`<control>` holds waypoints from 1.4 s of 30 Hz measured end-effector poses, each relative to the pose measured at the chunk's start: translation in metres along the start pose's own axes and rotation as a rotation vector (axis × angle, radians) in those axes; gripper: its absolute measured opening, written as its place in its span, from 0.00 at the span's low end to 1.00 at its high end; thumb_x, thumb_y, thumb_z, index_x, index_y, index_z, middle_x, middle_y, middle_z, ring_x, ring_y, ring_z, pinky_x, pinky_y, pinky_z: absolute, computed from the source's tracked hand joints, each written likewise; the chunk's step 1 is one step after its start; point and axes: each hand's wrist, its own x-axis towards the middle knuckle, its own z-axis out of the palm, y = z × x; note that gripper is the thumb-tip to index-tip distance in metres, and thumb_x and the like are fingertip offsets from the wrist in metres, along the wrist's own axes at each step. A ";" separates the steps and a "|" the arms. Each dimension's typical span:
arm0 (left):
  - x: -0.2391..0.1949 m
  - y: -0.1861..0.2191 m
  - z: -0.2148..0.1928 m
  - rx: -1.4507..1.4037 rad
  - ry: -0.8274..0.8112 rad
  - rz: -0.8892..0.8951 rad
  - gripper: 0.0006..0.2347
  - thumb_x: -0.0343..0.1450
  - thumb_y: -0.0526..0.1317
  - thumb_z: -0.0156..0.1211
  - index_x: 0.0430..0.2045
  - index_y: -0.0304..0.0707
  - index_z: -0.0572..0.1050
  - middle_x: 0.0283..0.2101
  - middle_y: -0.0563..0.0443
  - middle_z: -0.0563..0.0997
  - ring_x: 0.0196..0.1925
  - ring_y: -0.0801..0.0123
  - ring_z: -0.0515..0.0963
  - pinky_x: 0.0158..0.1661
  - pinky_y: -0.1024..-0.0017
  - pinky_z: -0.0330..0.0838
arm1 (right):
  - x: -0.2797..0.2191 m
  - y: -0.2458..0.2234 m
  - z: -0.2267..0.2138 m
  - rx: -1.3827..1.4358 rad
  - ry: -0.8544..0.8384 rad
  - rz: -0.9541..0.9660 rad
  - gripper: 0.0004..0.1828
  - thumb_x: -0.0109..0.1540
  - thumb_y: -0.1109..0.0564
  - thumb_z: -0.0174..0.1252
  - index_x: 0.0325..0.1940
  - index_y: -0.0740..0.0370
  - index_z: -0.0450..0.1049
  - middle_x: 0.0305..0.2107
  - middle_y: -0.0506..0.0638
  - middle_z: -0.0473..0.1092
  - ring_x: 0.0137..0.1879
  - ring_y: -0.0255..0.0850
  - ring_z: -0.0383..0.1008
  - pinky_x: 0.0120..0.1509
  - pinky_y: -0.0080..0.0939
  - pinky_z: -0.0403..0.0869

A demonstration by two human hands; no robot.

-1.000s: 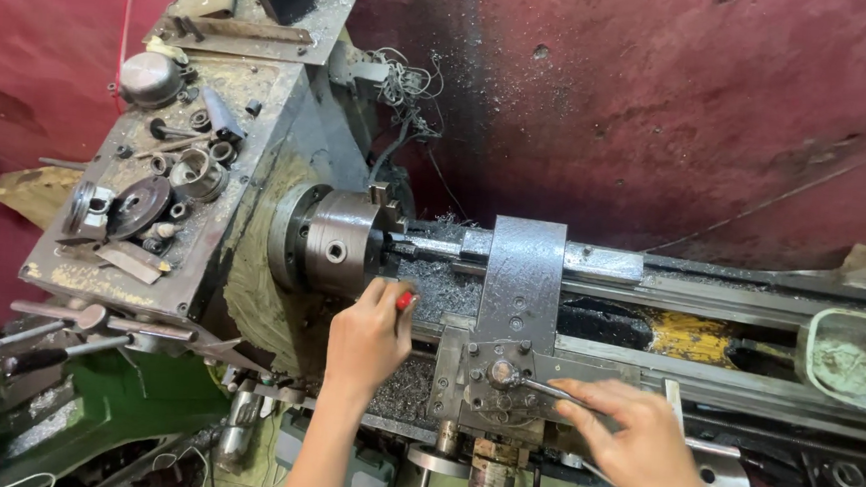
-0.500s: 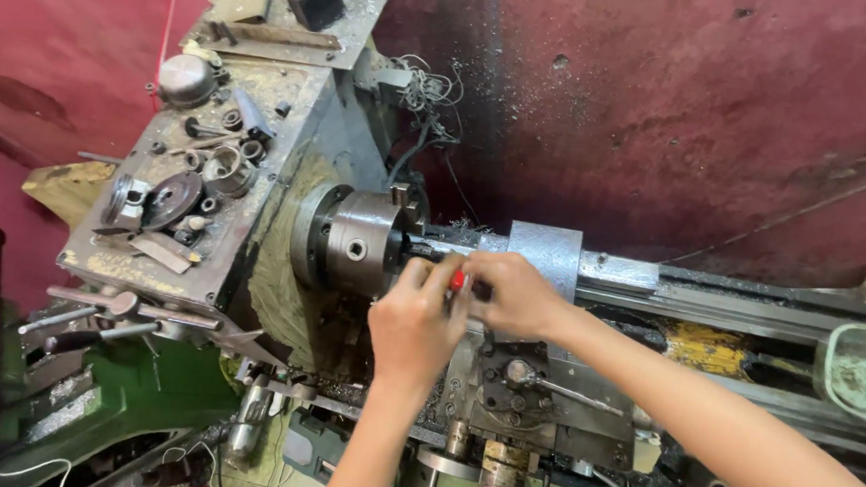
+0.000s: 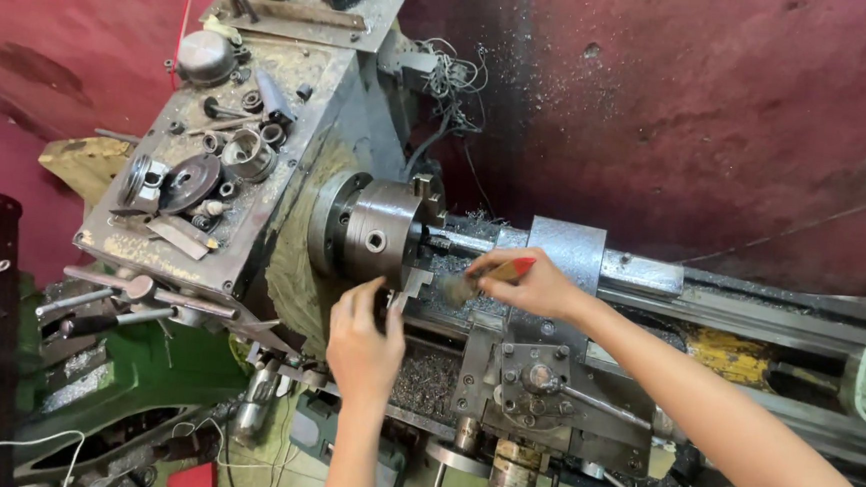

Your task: Cleaning metal shavings from a lathe with a brush and adjusting the chuck with a tool

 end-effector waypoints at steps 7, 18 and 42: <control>-0.017 -0.034 0.009 0.076 -0.383 -0.299 0.12 0.70 0.47 0.63 0.44 0.48 0.83 0.34 0.53 0.88 0.39 0.49 0.87 0.39 0.49 0.80 | 0.013 -0.002 0.018 0.100 -0.205 -0.104 0.08 0.55 0.60 0.70 0.39 0.55 0.87 0.31 0.57 0.83 0.38 0.48 0.84 0.46 0.47 0.80; 0.007 -0.019 0.007 0.050 -0.417 -0.305 0.25 0.65 0.59 0.66 0.49 0.42 0.80 0.41 0.45 0.86 0.44 0.44 0.85 0.42 0.47 0.79 | 0.003 0.005 0.000 -0.131 0.023 -0.143 0.08 0.59 0.64 0.65 0.41 0.61 0.85 0.30 0.57 0.82 0.34 0.46 0.83 0.42 0.41 0.82; 0.034 0.008 0.012 0.302 -0.708 -0.423 0.14 0.69 0.48 0.62 0.41 0.40 0.84 0.33 0.35 0.86 0.43 0.36 0.86 0.44 0.49 0.79 | 0.107 -0.086 0.004 -0.571 0.436 -0.568 0.06 0.64 0.55 0.62 0.37 0.56 0.73 0.24 0.46 0.69 0.31 0.47 0.77 0.34 0.44 0.76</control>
